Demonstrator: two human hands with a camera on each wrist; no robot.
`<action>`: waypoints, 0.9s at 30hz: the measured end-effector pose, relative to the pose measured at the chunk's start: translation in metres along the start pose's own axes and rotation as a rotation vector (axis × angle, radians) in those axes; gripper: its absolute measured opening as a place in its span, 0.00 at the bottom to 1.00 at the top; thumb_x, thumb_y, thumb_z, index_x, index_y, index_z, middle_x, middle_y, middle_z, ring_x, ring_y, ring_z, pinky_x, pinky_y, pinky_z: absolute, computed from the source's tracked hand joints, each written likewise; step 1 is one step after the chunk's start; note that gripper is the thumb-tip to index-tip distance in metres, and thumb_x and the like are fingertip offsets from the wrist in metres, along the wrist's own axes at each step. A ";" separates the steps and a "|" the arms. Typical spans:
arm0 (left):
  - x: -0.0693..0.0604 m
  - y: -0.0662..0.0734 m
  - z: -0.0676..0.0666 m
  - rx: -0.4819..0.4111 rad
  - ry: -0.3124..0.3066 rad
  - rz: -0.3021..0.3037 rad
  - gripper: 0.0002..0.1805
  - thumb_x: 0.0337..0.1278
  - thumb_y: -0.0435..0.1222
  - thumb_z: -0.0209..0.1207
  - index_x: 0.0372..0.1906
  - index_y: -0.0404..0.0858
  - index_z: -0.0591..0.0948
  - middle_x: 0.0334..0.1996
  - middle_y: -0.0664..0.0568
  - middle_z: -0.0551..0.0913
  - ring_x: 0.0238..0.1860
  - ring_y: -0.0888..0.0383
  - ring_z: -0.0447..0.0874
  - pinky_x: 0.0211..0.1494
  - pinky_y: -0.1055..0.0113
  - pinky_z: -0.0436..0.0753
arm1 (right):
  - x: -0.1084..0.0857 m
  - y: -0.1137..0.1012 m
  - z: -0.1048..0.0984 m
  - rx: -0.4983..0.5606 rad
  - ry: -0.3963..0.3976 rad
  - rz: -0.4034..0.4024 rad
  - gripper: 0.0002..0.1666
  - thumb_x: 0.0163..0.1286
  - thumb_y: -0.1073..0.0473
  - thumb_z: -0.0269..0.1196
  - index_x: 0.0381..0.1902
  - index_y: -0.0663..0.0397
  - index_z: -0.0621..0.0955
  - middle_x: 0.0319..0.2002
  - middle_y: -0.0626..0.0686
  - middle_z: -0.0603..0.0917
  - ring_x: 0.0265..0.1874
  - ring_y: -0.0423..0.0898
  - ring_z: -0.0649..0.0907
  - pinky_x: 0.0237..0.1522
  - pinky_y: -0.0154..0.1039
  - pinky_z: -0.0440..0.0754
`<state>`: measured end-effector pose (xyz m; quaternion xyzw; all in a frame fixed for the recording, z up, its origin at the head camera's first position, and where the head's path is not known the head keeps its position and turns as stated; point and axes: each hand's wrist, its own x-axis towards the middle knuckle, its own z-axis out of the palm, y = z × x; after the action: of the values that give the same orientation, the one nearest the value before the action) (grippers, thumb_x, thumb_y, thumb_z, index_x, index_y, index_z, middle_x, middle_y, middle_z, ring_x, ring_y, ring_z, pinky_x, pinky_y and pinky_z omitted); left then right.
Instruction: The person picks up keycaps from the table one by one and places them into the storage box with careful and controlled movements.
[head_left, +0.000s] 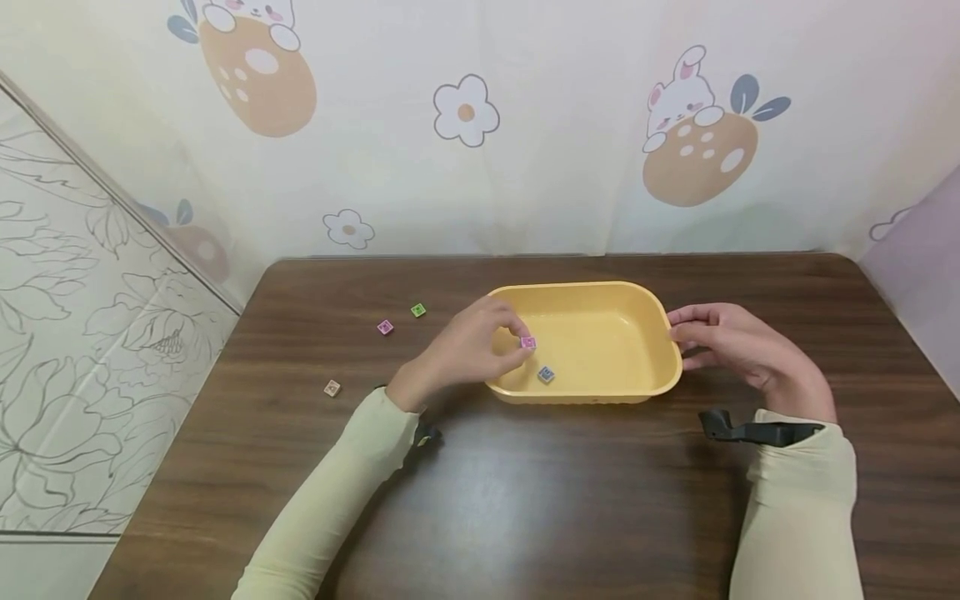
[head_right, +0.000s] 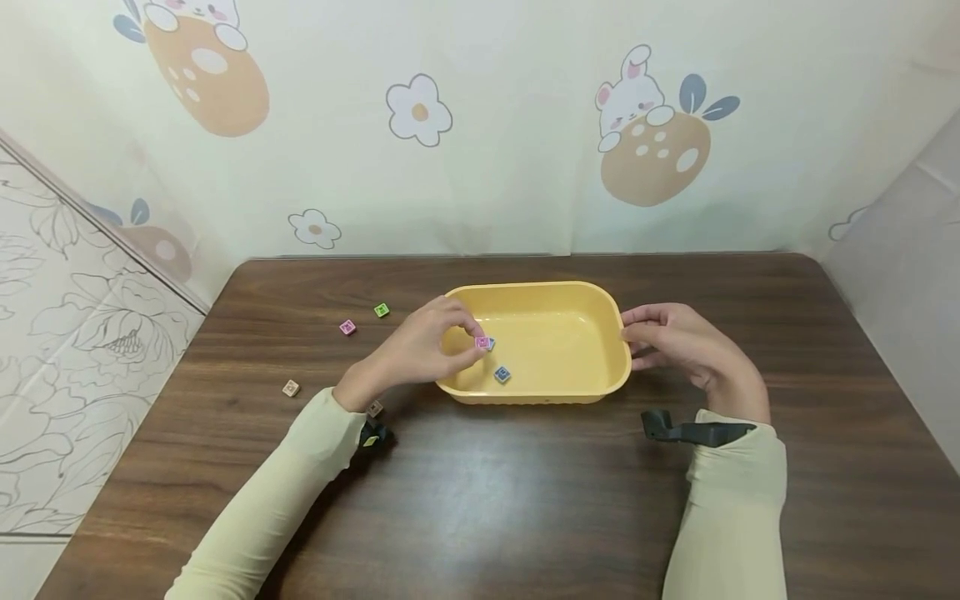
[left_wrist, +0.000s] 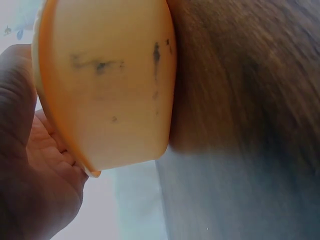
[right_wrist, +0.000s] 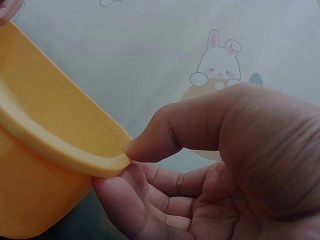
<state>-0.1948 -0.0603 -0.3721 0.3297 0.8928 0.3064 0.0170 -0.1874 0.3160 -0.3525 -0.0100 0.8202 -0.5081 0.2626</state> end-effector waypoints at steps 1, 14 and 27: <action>0.000 0.000 0.000 0.003 -0.001 -0.002 0.06 0.64 0.44 0.67 0.37 0.48 0.90 0.40 0.59 0.88 0.52 0.60 0.81 0.62 0.61 0.80 | 0.000 0.000 0.000 -0.001 0.000 0.000 0.33 0.81 0.57 0.59 0.73 0.75 0.66 0.41 0.41 0.87 0.40 0.37 0.88 0.45 0.36 0.91; 0.002 0.000 0.005 0.084 -0.036 0.033 0.08 0.62 0.46 0.68 0.38 0.48 0.90 0.42 0.60 0.89 0.55 0.59 0.82 0.65 0.61 0.80 | -0.001 -0.001 0.001 0.002 0.001 -0.006 0.32 0.81 0.58 0.58 0.72 0.75 0.67 0.39 0.40 0.88 0.39 0.37 0.88 0.44 0.36 0.91; -0.001 0.001 0.002 0.031 -0.019 0.052 0.12 0.63 0.48 0.69 0.43 0.45 0.90 0.45 0.58 0.90 0.55 0.59 0.81 0.64 0.61 0.80 | 0.000 -0.002 0.001 -0.021 0.003 0.007 0.33 0.82 0.56 0.58 0.73 0.75 0.66 0.41 0.41 0.87 0.40 0.36 0.88 0.45 0.36 0.91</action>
<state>-0.1926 -0.0587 -0.3735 0.3558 0.8885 0.2896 0.0125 -0.1877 0.3146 -0.3513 -0.0090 0.8260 -0.4986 0.2628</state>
